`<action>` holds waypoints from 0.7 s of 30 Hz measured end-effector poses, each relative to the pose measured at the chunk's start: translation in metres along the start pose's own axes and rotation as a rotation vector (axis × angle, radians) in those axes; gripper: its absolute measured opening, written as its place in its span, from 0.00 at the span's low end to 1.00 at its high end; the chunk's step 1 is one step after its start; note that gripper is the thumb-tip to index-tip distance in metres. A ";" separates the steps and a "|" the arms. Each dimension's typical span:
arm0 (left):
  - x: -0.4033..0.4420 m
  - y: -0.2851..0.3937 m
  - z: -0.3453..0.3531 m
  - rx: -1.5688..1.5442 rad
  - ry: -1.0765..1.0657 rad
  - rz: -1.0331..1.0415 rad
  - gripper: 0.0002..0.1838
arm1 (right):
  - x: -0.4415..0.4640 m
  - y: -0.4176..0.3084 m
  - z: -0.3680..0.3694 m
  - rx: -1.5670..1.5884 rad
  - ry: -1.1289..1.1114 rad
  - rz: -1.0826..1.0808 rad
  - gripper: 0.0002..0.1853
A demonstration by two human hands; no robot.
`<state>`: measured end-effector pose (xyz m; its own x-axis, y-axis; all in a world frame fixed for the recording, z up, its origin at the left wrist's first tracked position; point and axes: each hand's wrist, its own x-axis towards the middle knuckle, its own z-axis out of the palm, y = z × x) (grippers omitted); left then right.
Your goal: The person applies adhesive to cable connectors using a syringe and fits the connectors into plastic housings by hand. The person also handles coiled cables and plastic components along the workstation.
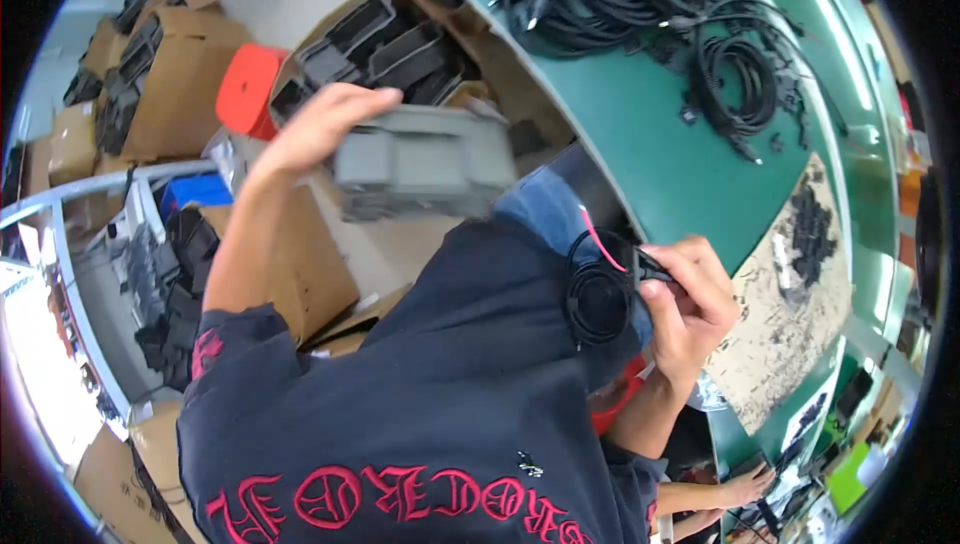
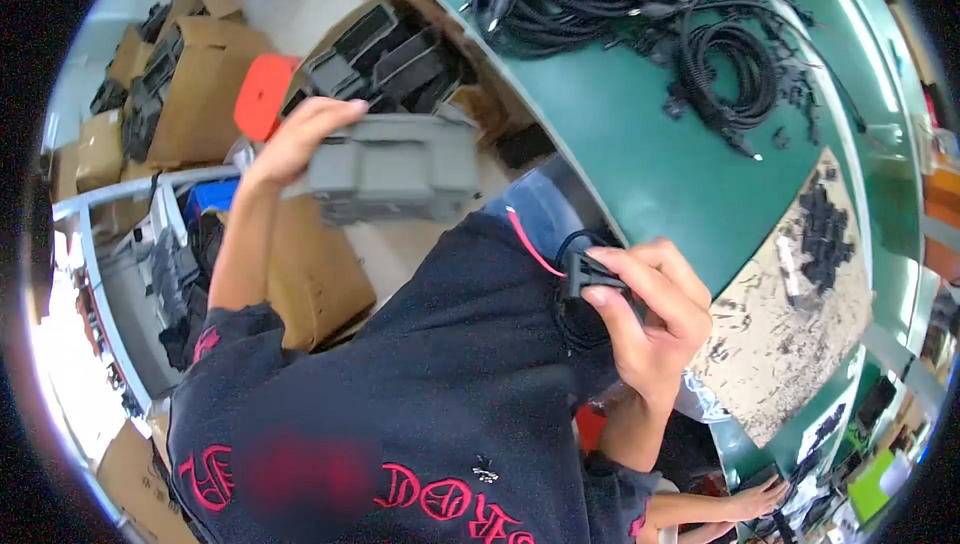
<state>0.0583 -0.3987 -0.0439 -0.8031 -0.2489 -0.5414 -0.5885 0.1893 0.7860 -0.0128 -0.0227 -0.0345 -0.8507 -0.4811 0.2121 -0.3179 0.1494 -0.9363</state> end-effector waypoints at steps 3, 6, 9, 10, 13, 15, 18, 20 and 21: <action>-0.004 -0.008 0.050 -0.289 -0.210 -0.134 0.22 | 0.009 -0.006 0.018 -0.019 -0.187 -0.021 0.15; -0.007 -0.007 0.077 -0.396 -0.307 -0.165 0.21 | 0.010 -0.007 0.029 -0.058 -0.275 -0.025 0.14; -0.006 -0.013 0.082 -0.423 -0.343 -0.173 0.21 | 0.006 0.000 0.032 -0.083 -0.296 0.008 0.13; -0.007 -0.014 0.084 -0.428 -0.340 -0.164 0.21 | 0.005 0.001 0.032 -0.091 -0.298 0.024 0.13; -0.010 -0.011 0.087 -0.431 -0.326 -0.162 0.21 | 0.004 0.002 0.031 -0.104 -0.299 0.037 0.12; -0.011 -0.010 0.088 -0.429 -0.314 -0.172 0.20 | 0.004 0.002 0.030 -0.104 -0.293 0.052 0.12; -0.010 -0.012 0.089 -0.435 -0.356 -0.143 0.20 | 0.005 0.003 0.029 -0.118 -0.315 0.068 0.11; -0.011 -0.009 0.088 -0.436 -0.365 -0.167 0.20 | 0.005 0.002 0.030 -0.156 -0.277 0.058 0.12; -0.011 -0.008 0.088 -0.438 -0.363 -0.169 0.20 | 0.005 0.003 0.030 -0.156 -0.280 0.059 0.12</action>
<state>0.0636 -0.3145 -0.0706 -0.7277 0.1144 -0.6763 -0.6796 -0.2535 0.6884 -0.0056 -0.0504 -0.0442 -0.7284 -0.6831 0.0533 -0.3501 0.3043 -0.8859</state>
